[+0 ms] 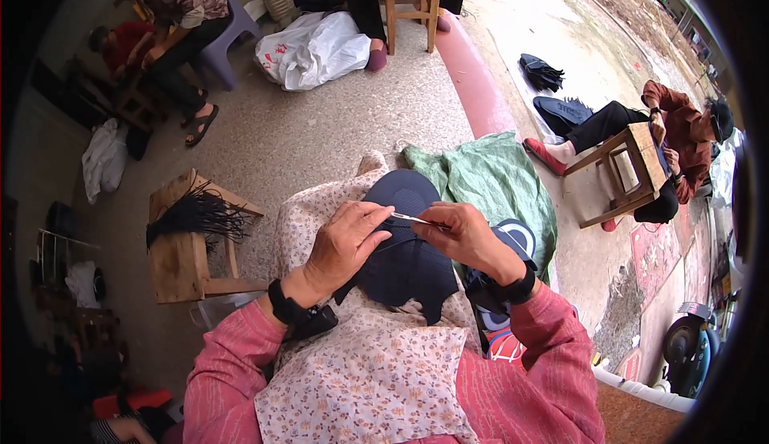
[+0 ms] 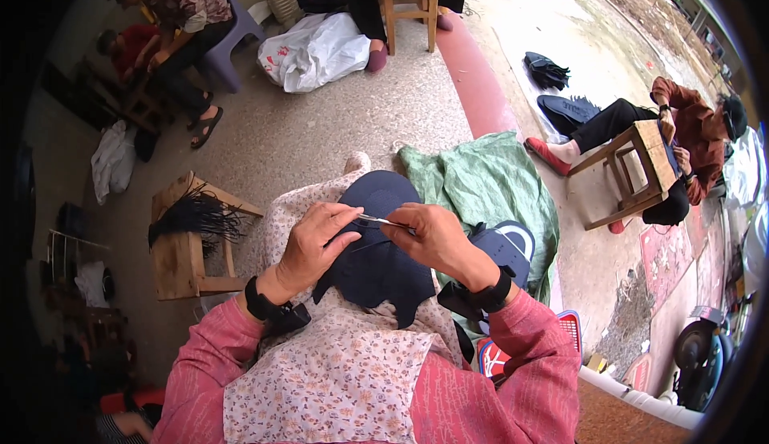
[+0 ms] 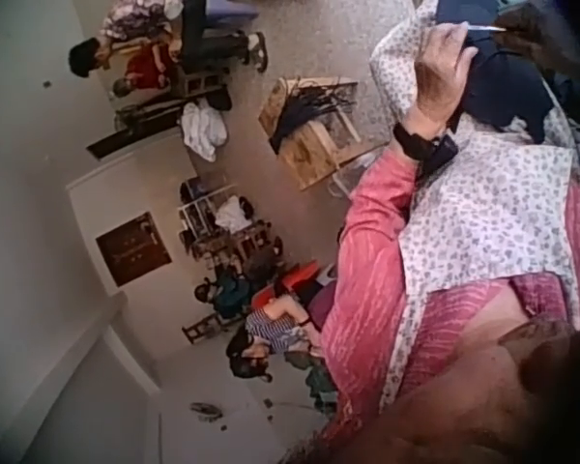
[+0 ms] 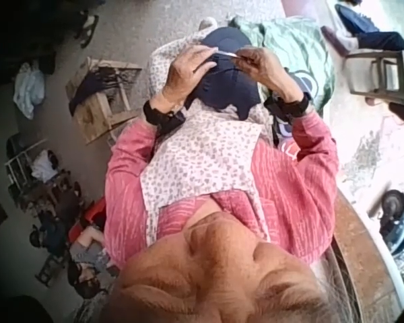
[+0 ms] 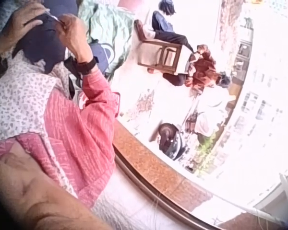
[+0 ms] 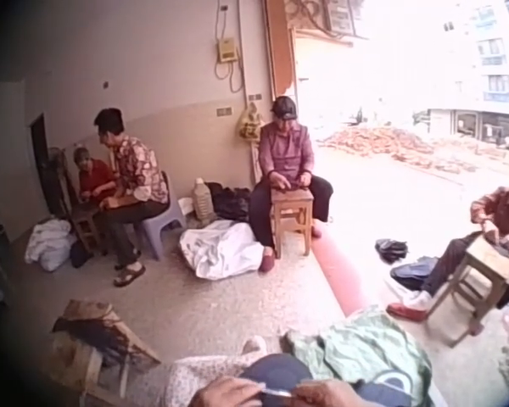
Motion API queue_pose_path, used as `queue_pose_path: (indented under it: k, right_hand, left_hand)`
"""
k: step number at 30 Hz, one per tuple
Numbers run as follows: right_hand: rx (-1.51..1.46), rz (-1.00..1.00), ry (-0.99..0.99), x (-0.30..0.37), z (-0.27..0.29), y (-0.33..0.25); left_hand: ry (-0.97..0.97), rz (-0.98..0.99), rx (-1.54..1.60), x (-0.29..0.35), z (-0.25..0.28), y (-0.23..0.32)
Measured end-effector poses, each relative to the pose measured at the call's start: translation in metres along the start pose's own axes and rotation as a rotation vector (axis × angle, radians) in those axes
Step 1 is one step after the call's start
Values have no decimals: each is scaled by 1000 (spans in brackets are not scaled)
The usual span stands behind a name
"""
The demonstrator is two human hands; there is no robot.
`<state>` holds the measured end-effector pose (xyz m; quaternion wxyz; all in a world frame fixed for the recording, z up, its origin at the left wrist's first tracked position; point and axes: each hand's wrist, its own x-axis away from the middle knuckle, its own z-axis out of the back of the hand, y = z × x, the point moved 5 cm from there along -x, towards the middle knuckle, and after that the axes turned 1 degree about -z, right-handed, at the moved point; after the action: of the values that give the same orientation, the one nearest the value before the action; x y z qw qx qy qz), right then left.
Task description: The recorder is hand-sewing components for a shoe upper, specifically threading a cord through pre-cut holes in black material.
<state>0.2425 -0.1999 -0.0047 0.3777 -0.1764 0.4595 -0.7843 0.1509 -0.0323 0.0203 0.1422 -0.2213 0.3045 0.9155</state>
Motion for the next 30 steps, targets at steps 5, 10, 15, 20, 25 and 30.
queue_pose_path:
  k: [5,10,15,20,25,30]
  right_hand:
    - [-18,32,22,-5,2,-9]
    - [-14,47,31,-5,1,-8]
    - [-26,98,51,-3,1,-5]
    - [7,113,54,-10,-1,-5]
    - [-36,164,246,4,10,-19]
    - [191,238,134,22,-11,-6]
  left_hand:
    - [-67,1,54,2,-7,-13]
    - [-130,109,98,7,-13,-20]
    - [-193,313,295,8,-18,-19]
    - [-165,203,240,16,-24,-31]
    - [-61,750,605,29,-34,-54]
    - [72,865,802,38,-40,-68]
